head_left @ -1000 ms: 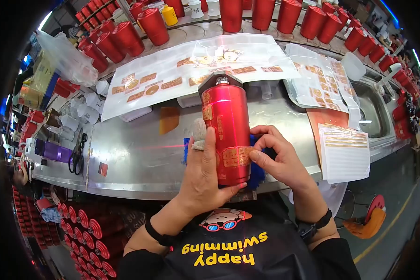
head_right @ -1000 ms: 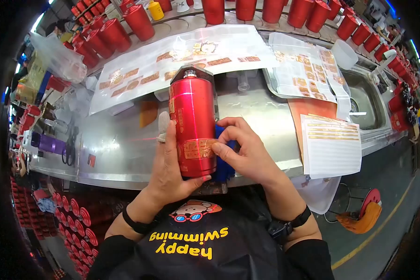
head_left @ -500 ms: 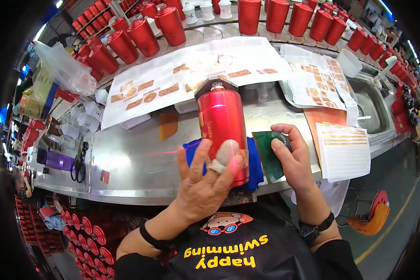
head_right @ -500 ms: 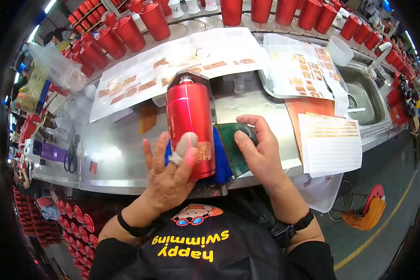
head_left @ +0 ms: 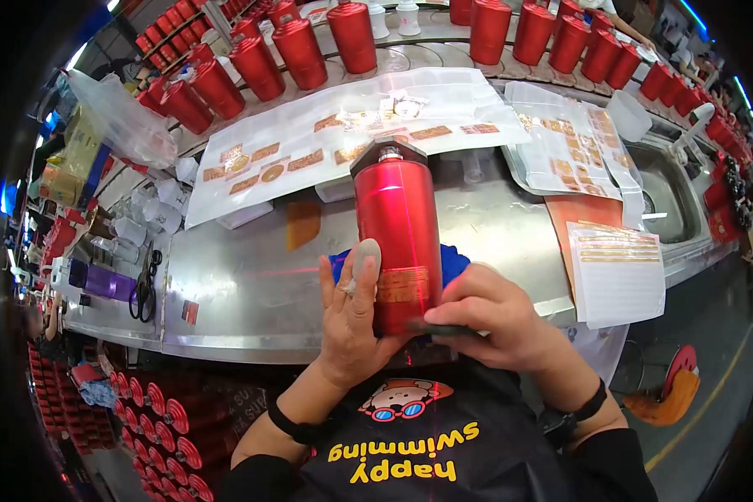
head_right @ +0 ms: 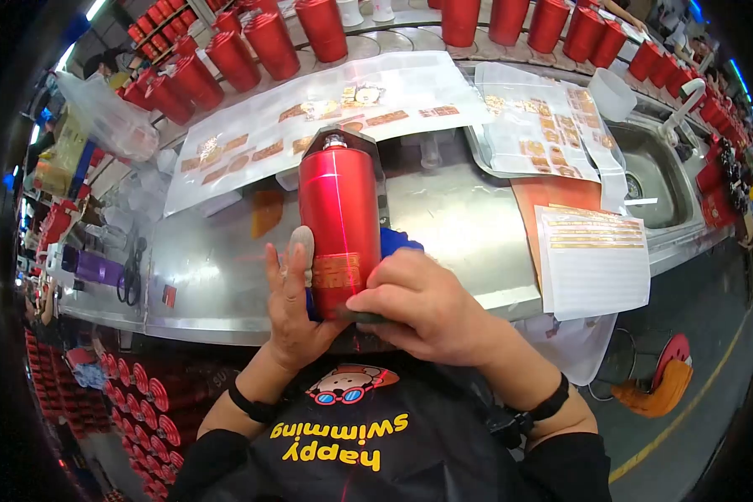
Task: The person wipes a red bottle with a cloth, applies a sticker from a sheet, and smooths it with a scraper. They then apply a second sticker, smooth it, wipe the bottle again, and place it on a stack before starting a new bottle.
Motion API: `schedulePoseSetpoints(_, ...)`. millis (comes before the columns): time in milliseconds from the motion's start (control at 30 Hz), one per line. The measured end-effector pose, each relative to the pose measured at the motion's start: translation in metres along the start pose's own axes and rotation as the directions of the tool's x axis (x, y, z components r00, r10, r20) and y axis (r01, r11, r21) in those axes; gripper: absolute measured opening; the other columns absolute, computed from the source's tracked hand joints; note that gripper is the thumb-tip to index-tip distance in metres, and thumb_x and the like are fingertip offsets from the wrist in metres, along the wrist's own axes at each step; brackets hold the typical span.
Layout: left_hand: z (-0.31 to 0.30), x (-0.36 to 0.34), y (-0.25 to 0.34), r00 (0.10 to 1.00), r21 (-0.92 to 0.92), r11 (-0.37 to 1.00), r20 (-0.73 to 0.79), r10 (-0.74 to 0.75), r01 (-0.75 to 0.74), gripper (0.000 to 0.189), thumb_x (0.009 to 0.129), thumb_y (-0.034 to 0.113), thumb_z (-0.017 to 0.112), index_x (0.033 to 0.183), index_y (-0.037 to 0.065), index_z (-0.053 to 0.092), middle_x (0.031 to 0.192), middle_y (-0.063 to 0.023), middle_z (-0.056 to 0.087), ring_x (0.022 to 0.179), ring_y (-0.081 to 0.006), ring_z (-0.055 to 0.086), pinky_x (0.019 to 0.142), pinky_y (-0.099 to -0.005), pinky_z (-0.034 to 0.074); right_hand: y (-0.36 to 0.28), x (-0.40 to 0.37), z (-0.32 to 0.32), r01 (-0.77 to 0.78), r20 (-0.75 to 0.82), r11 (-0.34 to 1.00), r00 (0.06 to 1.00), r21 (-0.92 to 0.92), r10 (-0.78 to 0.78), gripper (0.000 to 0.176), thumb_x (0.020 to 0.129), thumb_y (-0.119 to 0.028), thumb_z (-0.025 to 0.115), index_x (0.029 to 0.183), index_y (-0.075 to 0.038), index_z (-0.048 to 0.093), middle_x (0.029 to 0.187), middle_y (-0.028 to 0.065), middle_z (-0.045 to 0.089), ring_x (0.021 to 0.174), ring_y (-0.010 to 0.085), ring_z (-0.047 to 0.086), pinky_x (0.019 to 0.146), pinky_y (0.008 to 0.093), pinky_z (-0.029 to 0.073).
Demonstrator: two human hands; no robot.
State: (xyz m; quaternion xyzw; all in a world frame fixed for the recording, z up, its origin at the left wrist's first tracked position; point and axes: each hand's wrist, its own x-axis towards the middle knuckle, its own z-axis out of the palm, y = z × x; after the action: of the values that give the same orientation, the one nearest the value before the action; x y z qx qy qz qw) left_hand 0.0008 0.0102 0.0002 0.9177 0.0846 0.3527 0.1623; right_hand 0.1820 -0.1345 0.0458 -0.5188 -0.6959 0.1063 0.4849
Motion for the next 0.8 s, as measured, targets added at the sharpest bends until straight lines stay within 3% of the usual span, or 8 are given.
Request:
schedulePoseSetpoints(100, 0.002, -0.006, -0.003, 1.0, -0.026, 1.0, -0.012, 0.001, -0.001, 0.1, 0.075, 0.034, 0.084, 0.15, -0.003, 0.029, 0.148, -0.024, 0.044, 0.139, -0.0438, 0.04, 0.116, -0.0628, 0.012, 0.012, 0.001, 0.001, -0.45, 0.046, 0.828, 0.885, 0.334, 0.463, 0.026, 0.082, -0.006, 0.074, 0.107, -0.004, 0.066, 0.089, 0.0094, 0.065, 0.081, 0.0176, 0.063, 0.071, 0.0338, 0.049)
schedulePoseSetpoints(200, 0.001, -0.005, 0.001, 1.0, 0.024, 1.0, -0.01, 0.017, -0.016, 0.093, 0.076, 0.028, 0.082, 0.15, 0.002, 0.032, 0.146, -0.0209, 0.048, 0.14, -0.0418, 0.039, 0.116, -0.0642, 0.011, 0.039, -0.002, 0.01, -0.444, -0.369, 0.86, 0.777, 0.253, 0.51, 0.02, 0.089, -0.013, 0.072, 0.102, -0.001, 0.064, 0.082, 0.0072, 0.065, 0.072, 0.0122, 0.061, 0.064, 0.0284, 0.049)
schedulePoseSetpoints(333, -0.008, 0.005, 0.017, 0.983, 0.275, 0.948, 0.121, 0.135, -0.164, 0.065, 0.084, 0.022, 0.071, 0.144, 0.012, 0.047, 0.137, -0.0108, 0.059, 0.141, -0.0355, 0.04, 0.116, -0.0642, 0.009, 0.03, -0.007, 0.005, -0.459, -0.339, 0.843, 0.774, 0.282, 0.535, 0.016, 0.091, -0.011, 0.071, 0.101, -0.001, 0.062, 0.086, 0.0029, 0.062, 0.077, 0.0084, 0.057, 0.067, 0.0245, 0.047)
schedulePoseSetpoints(433, -0.013, 0.01, 0.022, 0.952, 0.3, 0.914, 0.216, 0.216, -0.275, 0.047, 0.089, 0.018, 0.061, 0.136, 0.016, 0.057, 0.13, -0.0053, 0.065, 0.141, -0.0318, 0.04, 0.117, -0.0631, 0.008, 0.043, 0.003, 0.013, -0.226, -0.486, 0.973, 0.857, -0.054, 0.173, 0.025, 0.081, -0.008, 0.078, 0.103, -0.005, 0.066, 0.085, 0.0096, 0.061, 0.074, 0.0193, 0.061, 0.064, 0.0301, 0.048)
schedulePoseSetpoints(533, -0.015, 0.004, 0.013, 0.97, 0.187, 0.954, 0.111, 0.218, -0.235, 0.05, 0.084, 0.016, 0.068, 0.133, 0.011, 0.059, 0.128, -0.0048, 0.066, 0.139, -0.0313, 0.042, 0.118, -0.0612, 0.009, 0.029, -0.003, 0.009, 0.047, -0.234, 0.948, 0.964, -0.315, -0.126, 0.032, 0.076, -0.006, 0.079, 0.106, -0.007, 0.068, 0.087, 0.0116, 0.059, 0.078, 0.0254, 0.061, 0.067, 0.0334, 0.049)
schedulePoseSetpoints(667, -0.006, -0.027, 0.007, 0.995, 0.002, 0.999, -0.094, -0.041, 0.041, 0.065, 0.077, 0.018, 0.078, 0.134, -0.001, 0.054, 0.132, -0.0126, 0.062, 0.135, -0.0347, 0.045, 0.117, -0.0623, 0.01, 0.01, 0.007, -0.016, -0.181, 0.149, 0.964, 0.977, 0.193, 0.154, 0.029, 0.077, -0.005, 0.077, 0.105, -0.007, 0.069, 0.086, 0.0105, 0.06, 0.077, 0.0259, 0.061, 0.067, 0.0345, 0.048)
schedulePoseSetpoints(733, -0.005, -0.018, 0.003, 0.988, -0.02, 0.995, -0.119, -0.097, 0.095, 0.068, 0.077, 0.019, 0.078, 0.136, -0.002, 0.051, 0.134, -0.0151, 0.06, 0.135, -0.0358, 0.045, 0.116, -0.063, 0.01, 0.026, 0.017, 0.004, -0.224, -0.273, 0.968, 0.93, 0.11, 0.246, 0.027, 0.077, -0.004, 0.076, 0.103, -0.009, 0.07, 0.085, 0.0085, 0.06, 0.078, 0.0254, 0.061, 0.069, 0.0351, 0.048)
schedulePoseSetpoints(800, -0.019, -0.014, 0.004, 0.999, 0.097, 0.995, -0.036, 0.019, -0.016, 0.078, 0.076, 0.019, 0.079, 0.143, -0.002, 0.044, 0.136, -0.0177, 0.058, 0.137, -0.0365, 0.044, 0.115, -0.0651, 0.01, 0.026, 0.02, -0.002, 0.017, -0.259, 0.869, 0.952, -0.494, -0.166, 0.029, 0.074, 0.001, 0.077, 0.101, -0.006, 0.072, 0.088, 0.0077, 0.061, 0.078, 0.0212, 0.06, 0.067, 0.0307, 0.047)
